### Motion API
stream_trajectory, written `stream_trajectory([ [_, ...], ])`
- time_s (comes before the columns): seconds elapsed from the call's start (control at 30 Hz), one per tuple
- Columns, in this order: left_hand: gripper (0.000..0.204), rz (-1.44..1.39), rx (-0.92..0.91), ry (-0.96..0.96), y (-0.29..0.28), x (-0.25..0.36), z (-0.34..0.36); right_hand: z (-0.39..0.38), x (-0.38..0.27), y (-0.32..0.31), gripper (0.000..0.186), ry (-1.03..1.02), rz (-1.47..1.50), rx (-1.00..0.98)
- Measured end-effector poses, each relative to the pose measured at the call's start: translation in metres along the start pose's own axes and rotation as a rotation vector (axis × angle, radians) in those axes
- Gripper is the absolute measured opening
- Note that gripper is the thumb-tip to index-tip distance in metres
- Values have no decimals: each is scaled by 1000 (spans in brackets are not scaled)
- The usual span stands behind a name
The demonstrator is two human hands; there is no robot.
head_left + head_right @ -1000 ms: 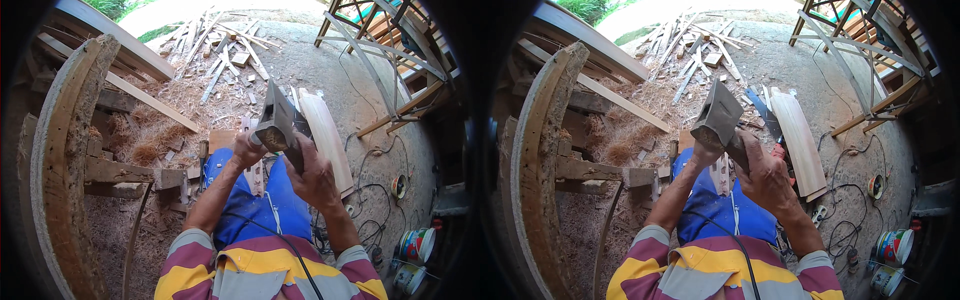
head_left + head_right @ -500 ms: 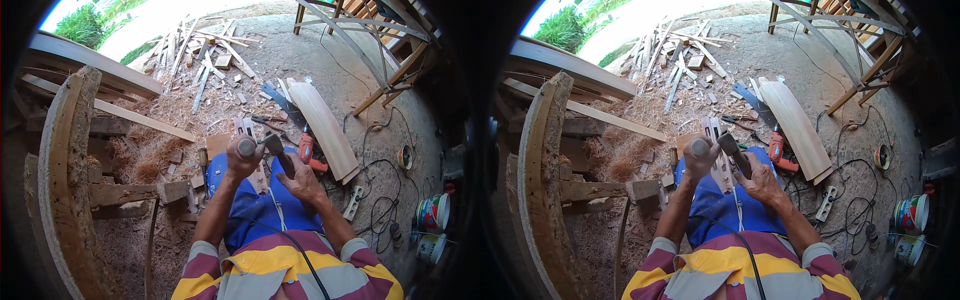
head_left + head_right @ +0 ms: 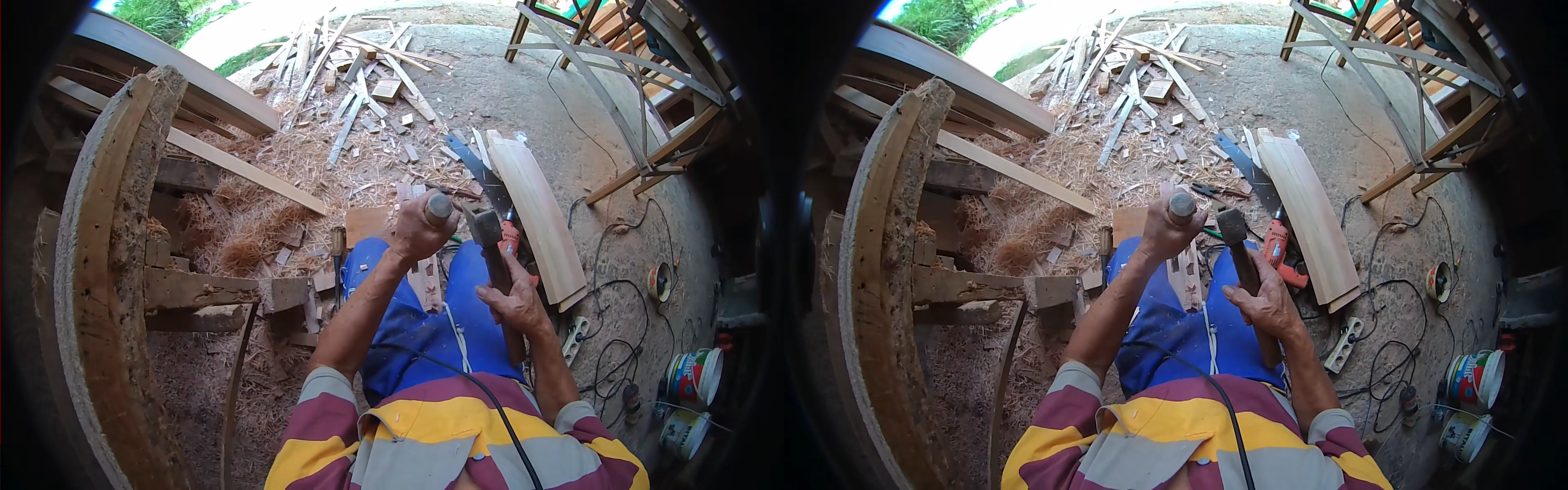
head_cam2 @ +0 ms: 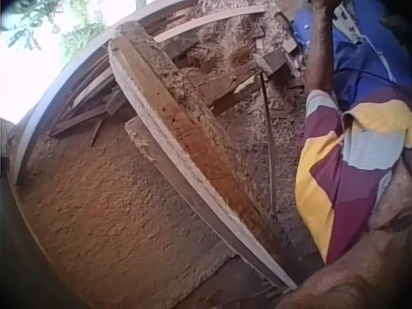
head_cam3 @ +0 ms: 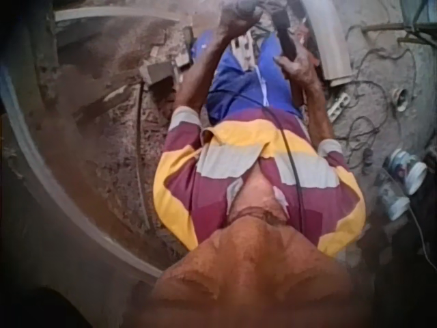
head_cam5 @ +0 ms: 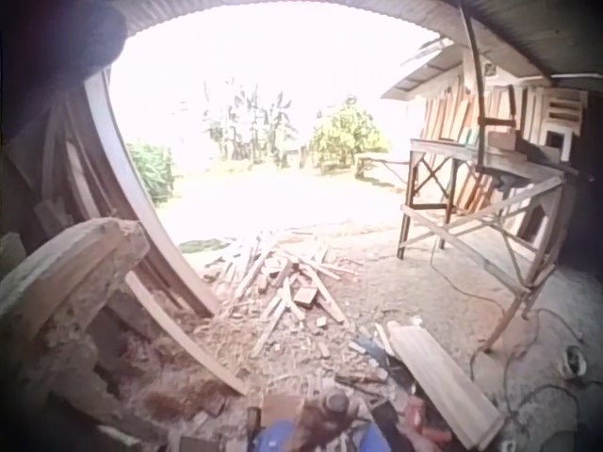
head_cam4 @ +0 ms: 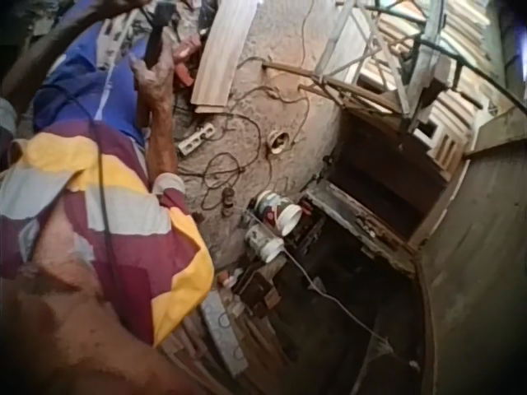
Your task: The person carves a slot into a piece of wood by striking a chisel with the back of an ax head.
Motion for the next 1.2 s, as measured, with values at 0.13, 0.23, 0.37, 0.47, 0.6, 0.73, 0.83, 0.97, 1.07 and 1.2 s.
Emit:
stream_trajectory([
  [0.13,22,45,13,7,-1,-2,0,1,-2,1,68,-10,3,3],
  [0.23,22,56,23,31,0,-1,-1,0,-6,1,67,-28,-15,8],
  [0.37,13,47,4,-2,1,6,-1,-2,-17,1,66,-17,-48,12],
  [0.47,13,85,18,3,0,4,-2,-2,-27,3,66,-31,-99,-20],
  [0.6,13,65,48,72,1,-21,-14,-3,-54,1,65,-346,-320,20],
  [0.73,13,2,87,63,-1,-33,-17,-17,-106,5,56,-572,-347,98],
  [0.83,13,11,67,69,3,-16,2,-22,-109,2,52,-605,-301,124],
  [0.97,12,-52,94,69,1,-14,2,-19,-92,2,66,-374,-261,63],
  [1.07,12,24,73,68,0,-12,1,-18,-84,-1,66,-392,-280,69],
  [1.2,11,-30,56,90,6,-12,-1,-17,-81,0,65,-435,-283,63],
])
Point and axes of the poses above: each hand's wrist, its own z-axis towards the middle knuckle, its own y-axis out of the palm, x = y × z, the point moved 5 cm from there along z, towards the middle knuckle, and after that the axes turned 7 degrees about x, right-handed, at the moved point
